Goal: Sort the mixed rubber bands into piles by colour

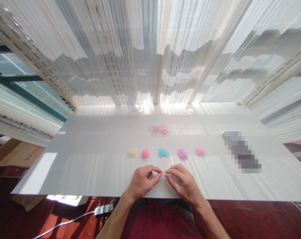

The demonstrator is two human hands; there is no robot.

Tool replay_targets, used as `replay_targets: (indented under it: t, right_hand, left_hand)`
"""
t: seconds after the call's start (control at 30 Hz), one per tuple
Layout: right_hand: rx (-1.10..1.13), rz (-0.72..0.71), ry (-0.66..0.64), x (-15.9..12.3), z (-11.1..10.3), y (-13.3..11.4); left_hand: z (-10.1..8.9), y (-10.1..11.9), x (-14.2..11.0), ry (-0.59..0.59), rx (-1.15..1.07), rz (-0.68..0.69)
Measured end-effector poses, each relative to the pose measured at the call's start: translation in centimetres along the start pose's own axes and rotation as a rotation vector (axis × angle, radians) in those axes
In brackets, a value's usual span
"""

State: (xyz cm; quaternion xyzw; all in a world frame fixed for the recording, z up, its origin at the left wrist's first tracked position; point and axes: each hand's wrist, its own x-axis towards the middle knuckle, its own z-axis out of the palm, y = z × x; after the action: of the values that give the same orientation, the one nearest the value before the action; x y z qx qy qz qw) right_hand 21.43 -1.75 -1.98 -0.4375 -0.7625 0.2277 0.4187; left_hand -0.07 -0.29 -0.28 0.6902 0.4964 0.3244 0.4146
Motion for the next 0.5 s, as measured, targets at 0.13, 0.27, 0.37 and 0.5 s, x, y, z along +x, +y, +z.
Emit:
replay_targets:
  t: [0.13, 0.27, 0.37, 0.5]
  right_hand:
    - [0.004, 0.003, 0.001, -0.02, 0.03, 0.04]
    - [0.011, 0.000, 0.013, 0.06, 0.00, -0.06]
    - [0.008, -0.005, 0.013, 0.13, -0.10, -0.16]
    - [-0.001, -0.008, 0.007, 0.16, -0.18, -0.21]
  left_hand:
    - [0.03, -0.06, 0.03, 0.012, -0.001, 0.018]
    - [0.07, -0.08, 0.00, 0.017, -0.006, 0.026]
    - [0.04, -0.11, -0.03, 0.014, -0.014, 0.034]
    - [0.02, -0.21, -0.04, 0.000, -0.036, 0.067]
